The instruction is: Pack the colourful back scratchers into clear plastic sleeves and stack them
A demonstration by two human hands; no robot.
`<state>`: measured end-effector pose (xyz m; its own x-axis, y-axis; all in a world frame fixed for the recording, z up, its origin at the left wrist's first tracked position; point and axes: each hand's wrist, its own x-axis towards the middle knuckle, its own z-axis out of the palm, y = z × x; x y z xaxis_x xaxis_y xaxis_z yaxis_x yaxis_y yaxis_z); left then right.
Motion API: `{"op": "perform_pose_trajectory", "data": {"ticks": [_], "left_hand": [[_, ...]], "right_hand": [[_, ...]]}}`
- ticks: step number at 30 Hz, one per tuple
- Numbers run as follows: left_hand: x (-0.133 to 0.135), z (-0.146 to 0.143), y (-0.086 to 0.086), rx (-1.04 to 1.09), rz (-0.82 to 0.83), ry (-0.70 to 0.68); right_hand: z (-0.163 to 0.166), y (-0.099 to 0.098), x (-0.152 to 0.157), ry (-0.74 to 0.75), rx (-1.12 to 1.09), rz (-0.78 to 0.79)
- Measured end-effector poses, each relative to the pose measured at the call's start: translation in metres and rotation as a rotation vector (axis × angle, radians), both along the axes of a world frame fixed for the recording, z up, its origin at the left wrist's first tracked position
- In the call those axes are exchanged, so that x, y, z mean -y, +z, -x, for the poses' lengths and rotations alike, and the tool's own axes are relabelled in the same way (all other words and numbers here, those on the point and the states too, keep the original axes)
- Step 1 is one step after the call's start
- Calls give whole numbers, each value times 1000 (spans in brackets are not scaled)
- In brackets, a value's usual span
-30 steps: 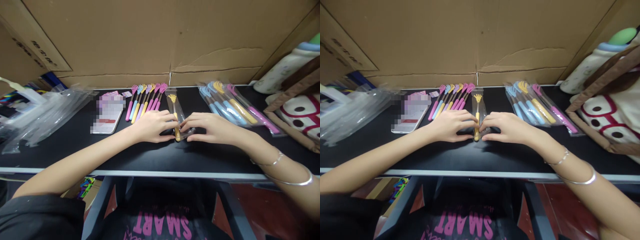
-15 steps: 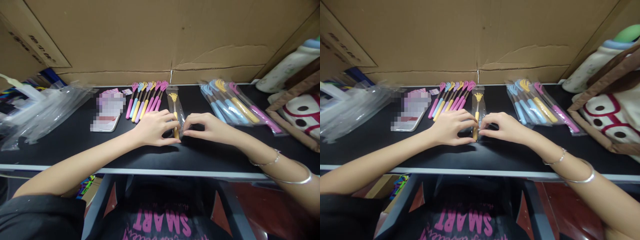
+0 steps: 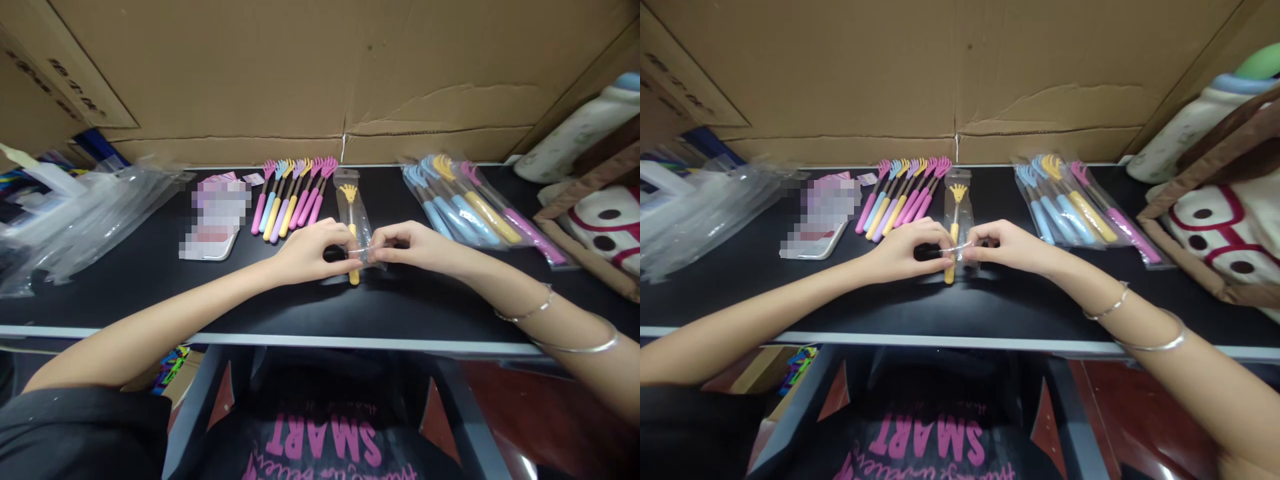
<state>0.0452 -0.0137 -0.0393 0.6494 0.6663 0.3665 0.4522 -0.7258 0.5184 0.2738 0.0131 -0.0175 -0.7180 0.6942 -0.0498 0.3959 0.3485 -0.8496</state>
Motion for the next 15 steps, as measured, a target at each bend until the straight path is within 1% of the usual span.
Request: {"op": "perform_pose_trajectory", "data": {"ticks": [3,6,10,15], "left_hand": [[-2,1,0,17,38,-23],[-2,2,1,3,42,-14],[1,1,2,0,35,72],[5,-2,1,18,18,191]], "right_hand": [[-1,-2,-1,22,-13,18],[0,-5,-1,3,-38,25],[2,-9,1,-34,-90,52],[5,-12,3,-19,-107,75]]}}
